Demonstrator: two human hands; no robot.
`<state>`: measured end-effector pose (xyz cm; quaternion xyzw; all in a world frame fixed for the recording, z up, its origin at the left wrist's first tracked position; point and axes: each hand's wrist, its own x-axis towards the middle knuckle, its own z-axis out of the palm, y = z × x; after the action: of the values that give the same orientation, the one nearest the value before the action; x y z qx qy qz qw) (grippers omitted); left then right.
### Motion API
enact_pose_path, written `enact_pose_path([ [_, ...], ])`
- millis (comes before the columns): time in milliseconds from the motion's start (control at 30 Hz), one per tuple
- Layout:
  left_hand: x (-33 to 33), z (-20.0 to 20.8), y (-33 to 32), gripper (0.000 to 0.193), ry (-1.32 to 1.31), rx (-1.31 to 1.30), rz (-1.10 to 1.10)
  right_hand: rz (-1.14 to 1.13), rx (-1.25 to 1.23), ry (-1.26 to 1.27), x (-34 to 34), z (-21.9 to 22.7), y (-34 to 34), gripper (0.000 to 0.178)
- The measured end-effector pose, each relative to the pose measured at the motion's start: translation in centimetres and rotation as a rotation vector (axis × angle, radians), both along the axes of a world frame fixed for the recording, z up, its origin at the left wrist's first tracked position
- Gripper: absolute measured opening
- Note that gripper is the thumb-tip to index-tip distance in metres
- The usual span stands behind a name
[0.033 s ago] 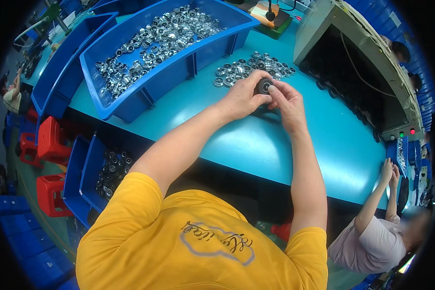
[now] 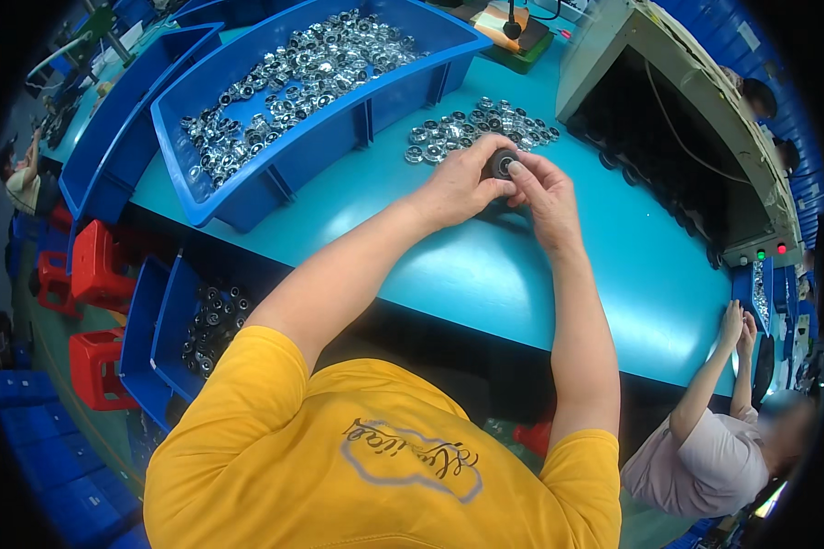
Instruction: Assembling small mechanical components for toys at a factory workbench.
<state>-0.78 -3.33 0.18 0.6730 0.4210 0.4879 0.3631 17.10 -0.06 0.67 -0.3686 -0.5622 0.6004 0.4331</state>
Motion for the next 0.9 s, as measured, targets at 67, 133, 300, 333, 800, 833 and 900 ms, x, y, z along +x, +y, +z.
enact_pose_path([
  [67,0.1,0.3,-0.1,0.050,-0.015,-0.009,-0.039,-0.008,-0.037,0.007,0.1,0.1,0.0,0.026],
  [133,0.2,0.7,-0.5,0.048,-0.056,-0.049,-0.070,-0.001,-0.057,0.010,0.2,0.2,0.0,0.026],
  [300,-0.1,0.7,-0.6,0.050,0.030,-0.030,-0.047,-0.005,-0.025,-0.001,0.5,0.3,0.0,0.022],
  [333,-0.1,0.7,-0.6,0.050,0.043,-0.029,-0.045,-0.004,-0.018,0.000,0.5,0.3,0.0,0.022],
  [800,0.1,1.1,-0.5,0.049,-0.034,-0.004,-0.141,0.052,-0.170,0.062,1.4,0.5,0.5,0.023],
  [833,0.1,1.0,-0.6,0.049,-0.033,-0.011,-0.147,0.030,-0.130,0.039,1.4,0.6,0.4,0.023],
  [900,0.5,0.7,-0.9,0.048,-0.111,-0.025,-0.171,-0.012,-0.049,-0.005,1.3,1.2,0.1,0.022],
])
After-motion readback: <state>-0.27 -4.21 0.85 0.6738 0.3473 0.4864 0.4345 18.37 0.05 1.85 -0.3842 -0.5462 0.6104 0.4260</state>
